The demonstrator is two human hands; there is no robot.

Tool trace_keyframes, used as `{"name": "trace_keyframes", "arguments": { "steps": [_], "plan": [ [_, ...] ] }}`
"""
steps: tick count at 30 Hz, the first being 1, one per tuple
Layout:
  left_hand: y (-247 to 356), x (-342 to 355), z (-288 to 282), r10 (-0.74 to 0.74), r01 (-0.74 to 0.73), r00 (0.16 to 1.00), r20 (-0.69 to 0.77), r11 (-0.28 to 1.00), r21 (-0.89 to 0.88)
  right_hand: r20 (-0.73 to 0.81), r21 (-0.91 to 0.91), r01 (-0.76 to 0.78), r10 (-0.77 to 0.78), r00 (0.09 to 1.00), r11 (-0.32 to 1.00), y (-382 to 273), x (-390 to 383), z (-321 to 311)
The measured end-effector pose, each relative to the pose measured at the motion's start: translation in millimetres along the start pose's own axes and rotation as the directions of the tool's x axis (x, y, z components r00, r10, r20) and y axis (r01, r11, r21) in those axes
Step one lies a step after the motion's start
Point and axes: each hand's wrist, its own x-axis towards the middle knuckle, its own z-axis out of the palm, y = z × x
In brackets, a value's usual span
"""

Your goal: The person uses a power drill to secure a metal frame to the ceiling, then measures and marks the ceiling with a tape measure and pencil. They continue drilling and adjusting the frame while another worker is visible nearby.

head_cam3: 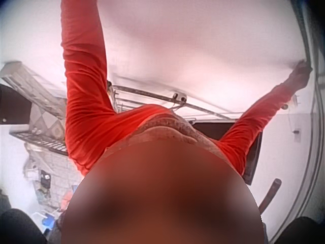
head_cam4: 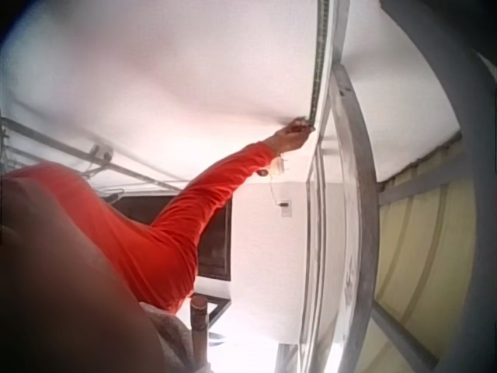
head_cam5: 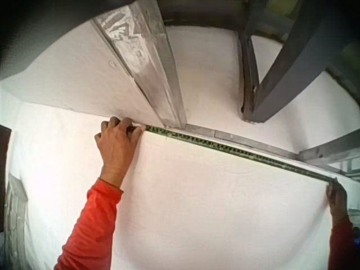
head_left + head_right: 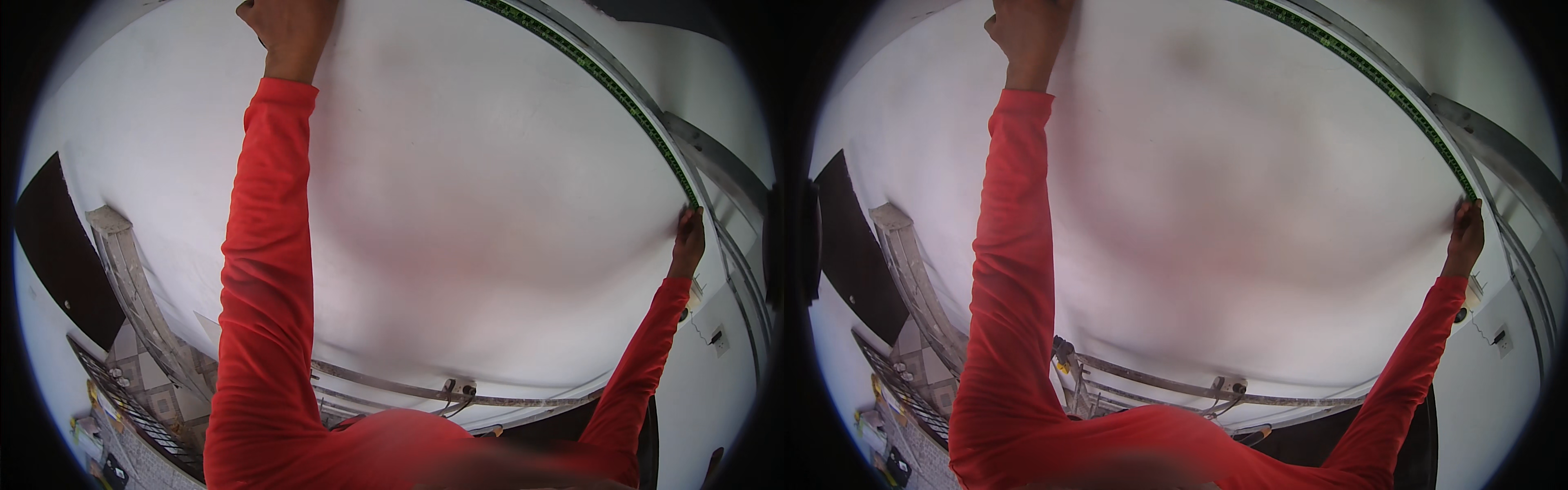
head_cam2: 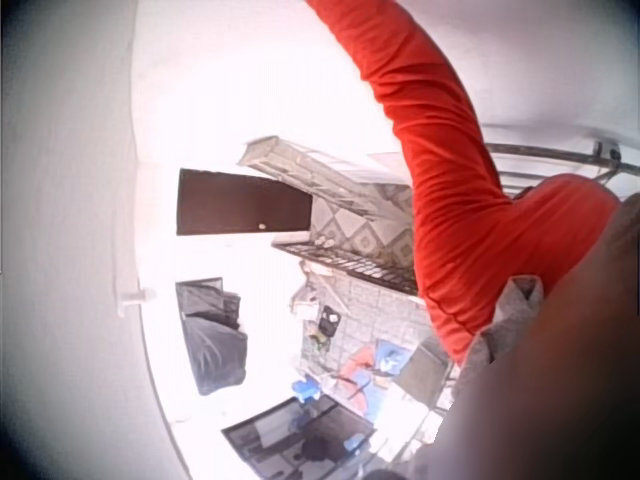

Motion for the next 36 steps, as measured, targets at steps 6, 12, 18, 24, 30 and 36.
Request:
{"name": "trace_keyframes", "arguments": {
  "steps": [6,12,18,24,30,36],
  "plan": [
    [0,1,-1,-0.004,0.004,1.000,0.005,1.000,-0.011,0.077,0.032,-0.008,0.005,0.997,0.999,0,4,-1],
    [-4,2,1,0.015,-0.013,0.999,0.049,1.000,-0.026,-0.023,0.042,-0.001,0.002,1.000,0.999,4,16,-20],
    [-45,19,-7,0.154,-0.121,0.981,0.119,0.962,-0.246,0.018,0.239,0.056,-0.062,0.998,0.969,0,77,-123],
    [-60,27,-2,0.239,-0.216,0.969,0.069,0.946,-0.243,0.073,-0.033,0.119,-0.116,0.991,0.992,17,101,-173],
    [-47,22,3,0.218,-0.213,0.976,0.018,0.965,-0.150,0.002,0.343,0.001,-0.002,1.000,0.939,21,97,-147],
    [-41,16,4,0.180,-0.179,0.983,0.017,0.982,-0.054,0.060,0.312,0.006,-0.026,0.998,0.950,17,97,-144]
  ]
}}
